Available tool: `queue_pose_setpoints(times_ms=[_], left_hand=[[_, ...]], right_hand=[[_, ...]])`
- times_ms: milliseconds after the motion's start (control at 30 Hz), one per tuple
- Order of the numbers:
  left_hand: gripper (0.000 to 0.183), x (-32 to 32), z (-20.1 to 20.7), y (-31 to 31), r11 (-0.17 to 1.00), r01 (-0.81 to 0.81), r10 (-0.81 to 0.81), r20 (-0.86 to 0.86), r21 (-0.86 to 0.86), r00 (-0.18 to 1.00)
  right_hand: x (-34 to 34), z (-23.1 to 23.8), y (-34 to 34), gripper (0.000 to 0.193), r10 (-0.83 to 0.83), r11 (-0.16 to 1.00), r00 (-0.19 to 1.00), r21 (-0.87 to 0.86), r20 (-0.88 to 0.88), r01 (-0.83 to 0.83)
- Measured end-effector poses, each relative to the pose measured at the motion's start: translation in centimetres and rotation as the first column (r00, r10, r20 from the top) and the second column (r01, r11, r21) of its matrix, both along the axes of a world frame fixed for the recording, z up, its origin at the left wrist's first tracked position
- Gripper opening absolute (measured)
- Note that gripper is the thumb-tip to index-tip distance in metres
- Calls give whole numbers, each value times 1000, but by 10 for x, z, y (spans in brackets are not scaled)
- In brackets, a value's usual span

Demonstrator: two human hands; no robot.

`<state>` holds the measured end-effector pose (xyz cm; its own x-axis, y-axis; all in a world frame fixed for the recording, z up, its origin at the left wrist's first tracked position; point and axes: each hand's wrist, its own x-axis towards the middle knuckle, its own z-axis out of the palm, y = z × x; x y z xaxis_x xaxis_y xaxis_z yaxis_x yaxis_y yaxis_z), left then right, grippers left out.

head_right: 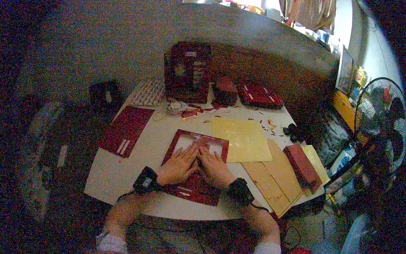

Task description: Assembling a cardboard gift box by folding edges and securing tabs.

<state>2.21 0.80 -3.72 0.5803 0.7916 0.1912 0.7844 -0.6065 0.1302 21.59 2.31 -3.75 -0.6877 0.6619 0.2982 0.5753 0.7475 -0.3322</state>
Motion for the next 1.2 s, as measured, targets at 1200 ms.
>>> queue_pose_setpoints(times_ms=[1200], left_hand=[[60, -26, 26, -4, 921, -390, 321, 551, 9, 770]], right_hand=[[34, 21, -2, 51, -534, 780, 776, -551, -337, 298]])
